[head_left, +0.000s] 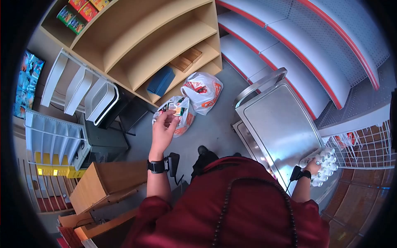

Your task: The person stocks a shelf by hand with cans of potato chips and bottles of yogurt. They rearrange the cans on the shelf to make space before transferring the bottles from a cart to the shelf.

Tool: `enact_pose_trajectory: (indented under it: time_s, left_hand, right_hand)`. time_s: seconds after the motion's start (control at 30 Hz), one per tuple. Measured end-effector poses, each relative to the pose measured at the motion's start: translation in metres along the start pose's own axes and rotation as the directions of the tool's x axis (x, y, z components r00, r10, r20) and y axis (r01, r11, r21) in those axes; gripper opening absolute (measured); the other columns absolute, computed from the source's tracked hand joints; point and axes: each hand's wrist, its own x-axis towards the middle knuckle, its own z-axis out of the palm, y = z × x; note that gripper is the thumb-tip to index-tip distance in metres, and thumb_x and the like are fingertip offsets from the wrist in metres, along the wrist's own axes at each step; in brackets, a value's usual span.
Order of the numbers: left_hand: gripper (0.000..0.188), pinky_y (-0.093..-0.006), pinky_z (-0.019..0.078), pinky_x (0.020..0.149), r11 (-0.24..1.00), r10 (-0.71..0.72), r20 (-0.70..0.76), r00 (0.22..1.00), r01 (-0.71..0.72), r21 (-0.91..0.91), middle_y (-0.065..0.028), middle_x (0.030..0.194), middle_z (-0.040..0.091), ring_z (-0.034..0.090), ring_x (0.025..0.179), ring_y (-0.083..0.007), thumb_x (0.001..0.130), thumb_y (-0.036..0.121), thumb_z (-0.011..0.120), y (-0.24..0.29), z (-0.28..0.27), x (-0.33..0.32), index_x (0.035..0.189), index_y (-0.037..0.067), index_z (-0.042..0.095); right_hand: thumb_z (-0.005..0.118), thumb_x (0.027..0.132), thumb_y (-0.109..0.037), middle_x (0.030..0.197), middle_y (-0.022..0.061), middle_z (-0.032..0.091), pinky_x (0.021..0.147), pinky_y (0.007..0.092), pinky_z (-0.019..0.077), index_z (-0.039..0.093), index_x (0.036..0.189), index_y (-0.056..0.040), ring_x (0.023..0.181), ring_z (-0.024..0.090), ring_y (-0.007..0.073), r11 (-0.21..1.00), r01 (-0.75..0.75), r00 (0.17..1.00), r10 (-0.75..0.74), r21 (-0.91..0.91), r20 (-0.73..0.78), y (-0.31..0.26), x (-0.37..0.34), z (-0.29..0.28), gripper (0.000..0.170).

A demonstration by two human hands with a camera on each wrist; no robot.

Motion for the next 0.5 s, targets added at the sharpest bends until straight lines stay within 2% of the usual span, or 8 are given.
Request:
enact_pose_trajectory:
  time_s: [0.13,0.2,0.3,0.33,0.37,0.43,0.5]
  left_hand:
    - [0.020,-0.0245,0.0487,0.068,0.999,-0.026,-0.030,0.999,0.027,0.044,-0.0068,0.082,0.065,0.061,0.072,-0.0114,0.084,0.010,0.062,0.003,-0.002,-0.007,0.101,-0.001,0.060]
    - [0.020,-0.0245,0.0486,0.068,0.999,-0.025,-0.031,0.999,0.026,0.042,-0.0066,0.082,0.065,0.061,0.072,-0.0112,0.084,0.010,0.062,0.001,-0.005,-0.009,0.101,-0.001,0.060]
    - [0.021,-0.0244,0.0483,0.068,0.999,-0.042,-0.058,0.997,0.044,0.032,-0.0062,0.081,0.065,0.060,0.072,-0.0105,0.083,0.010,0.062,-0.007,-0.013,-0.005,0.101,-0.001,0.060]
    - [0.021,-0.0243,0.0483,0.068,0.998,-0.061,-0.078,0.995,0.063,0.028,-0.0059,0.081,0.064,0.060,0.072,-0.0101,0.083,0.010,0.062,-0.011,-0.017,-0.003,0.101,-0.001,0.060]
    - [0.021,-0.0243,0.0483,0.068,0.997,-0.063,-0.081,0.995,0.066,0.028,-0.0059,0.081,0.064,0.060,0.072,-0.0101,0.083,0.010,0.062,-0.013,-0.021,-0.001,0.101,-0.001,0.060]
    - [0.021,-0.0240,0.0481,0.068,0.995,-0.080,-0.083,0.993,0.084,0.046,-0.0059,0.080,0.064,0.059,0.072,-0.0097,0.083,0.010,0.062,-0.015,-0.029,0.006,0.101,-0.002,0.060]
    - [0.021,-0.0240,0.0481,0.068,0.995,-0.094,-0.087,0.992,0.097,0.031,-0.0058,0.080,0.064,0.059,0.072,-0.0096,0.084,0.010,0.062,-0.023,-0.035,0.014,0.101,-0.002,0.061]
  right_hand:
    - [0.066,0.078,-0.025,0.107,0.0246,0.059,0.083,0.0400,0.0473,0.043,0.120,0.0080,0.095,0.060,0.0337,0.994,0.101,0.994,-0.103,-0.048,-0.045,0.018,0.020,0.023,0.058]
    - [0.063,0.080,-0.024,0.105,0.0279,0.058,0.082,0.0421,0.0471,0.040,0.119,0.0086,0.094,0.060,0.0375,0.988,0.138,0.990,-0.139,-0.070,-0.015,0.022,0.021,0.025,0.055]
    - [0.060,0.083,-0.025,0.104,0.0307,0.057,0.083,0.0439,0.0462,0.039,0.118,0.0092,0.095,0.058,0.0412,0.986,0.118,0.993,-0.120,-0.115,-0.008,0.016,0.003,0.009,0.053]
    - [0.059,0.083,-0.028,0.103,0.0311,0.057,0.082,0.0450,0.0458,0.041,0.115,0.0091,0.096,0.057,0.0434,0.883,0.326,0.922,-0.377,-0.338,-0.094,0.077,0.047,0.048,0.053]
    - [0.059,0.083,-0.028,0.103,0.0311,0.057,0.082,0.0450,0.0458,0.041,0.115,0.0091,0.096,0.057,0.0434,0.882,0.329,0.921,-0.379,-0.338,-0.092,0.066,0.033,0.038,0.053]
    - [0.060,0.082,-0.032,0.104,0.0303,0.057,0.083,0.0450,0.0453,0.045,0.112,0.0092,0.095,0.057,0.0431,0.955,0.197,0.978,-0.207,-0.222,-0.022,0.034,-0.007,0.005,0.053]
    - [0.062,0.080,-0.037,0.107,0.0288,0.057,0.084,0.0443,0.0450,0.048,0.111,0.0090,0.097,0.057,0.0410,0.944,0.230,0.969,-0.245,-0.235,-0.033,0.043,-0.016,0.004,0.057]
